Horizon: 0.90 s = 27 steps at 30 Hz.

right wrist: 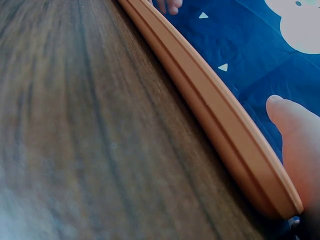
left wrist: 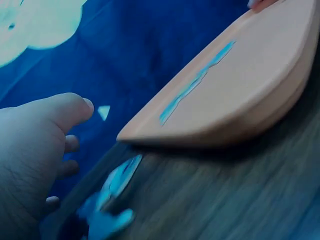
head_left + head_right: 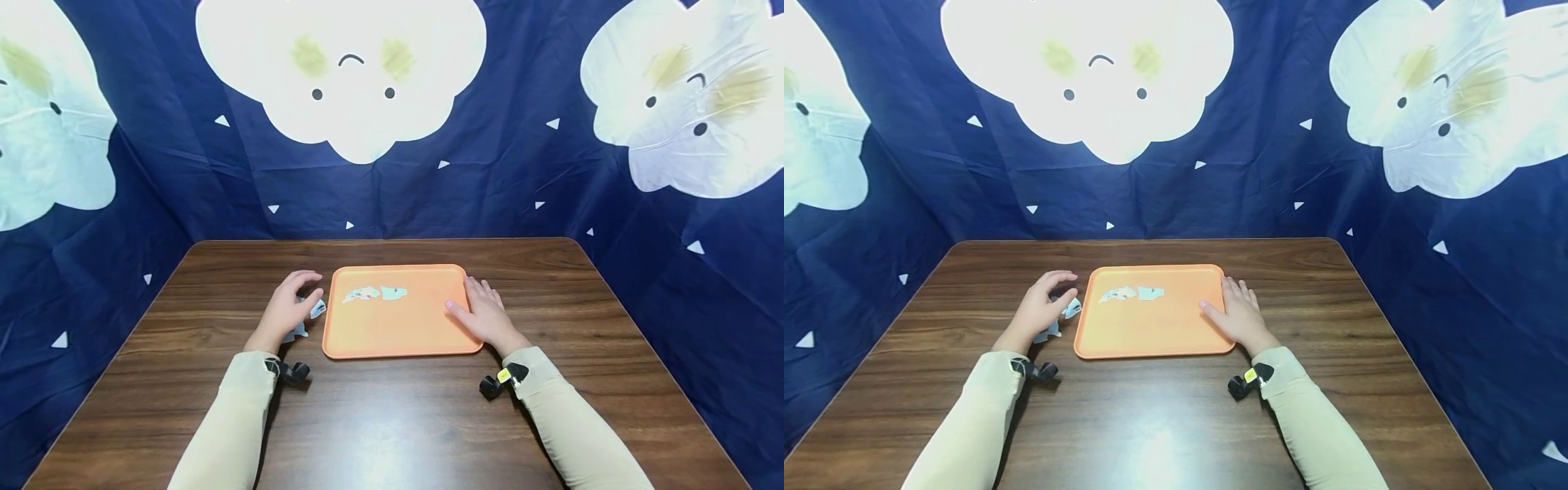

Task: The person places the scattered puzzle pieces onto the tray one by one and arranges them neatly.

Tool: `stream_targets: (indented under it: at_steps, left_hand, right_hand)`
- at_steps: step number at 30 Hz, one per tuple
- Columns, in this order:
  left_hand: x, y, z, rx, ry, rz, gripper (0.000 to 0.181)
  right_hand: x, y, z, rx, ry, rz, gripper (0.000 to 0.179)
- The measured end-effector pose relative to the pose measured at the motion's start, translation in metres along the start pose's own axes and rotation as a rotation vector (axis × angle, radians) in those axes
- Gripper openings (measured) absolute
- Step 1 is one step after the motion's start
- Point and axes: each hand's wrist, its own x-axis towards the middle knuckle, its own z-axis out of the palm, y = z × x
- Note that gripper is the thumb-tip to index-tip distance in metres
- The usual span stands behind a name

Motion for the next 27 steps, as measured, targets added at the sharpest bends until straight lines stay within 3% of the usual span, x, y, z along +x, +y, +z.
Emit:
stream_targets:
  at_steps: [6, 17, 22, 27]
  left_hand:
    - [-0.01, -0.02, -0.011, 0.095, -0.028, 0.029, 0.034]
    - [-0.019, -0.035, -0.023, 0.221, -0.085, -0.015, 0.032]
    - [-0.019, -0.037, -0.026, 0.298, -0.088, -0.074, 0.033]
    - [-0.017, -0.037, -0.028, 0.364, -0.05, -0.17, 0.035]
  right_hand:
    - [-0.001, -0.001, 0.0, 0.001, 0.008, -0.01, 0.092]
    - [-0.002, -0.004, 0.001, -0.001, 0.012, -0.012, 0.093]
    - [-0.003, -0.004, 0.001, 0.007, 0.013, -0.01, 0.092]
    - [-0.002, -0.003, 0.001, -0.002, 0.015, -0.007, 0.092]
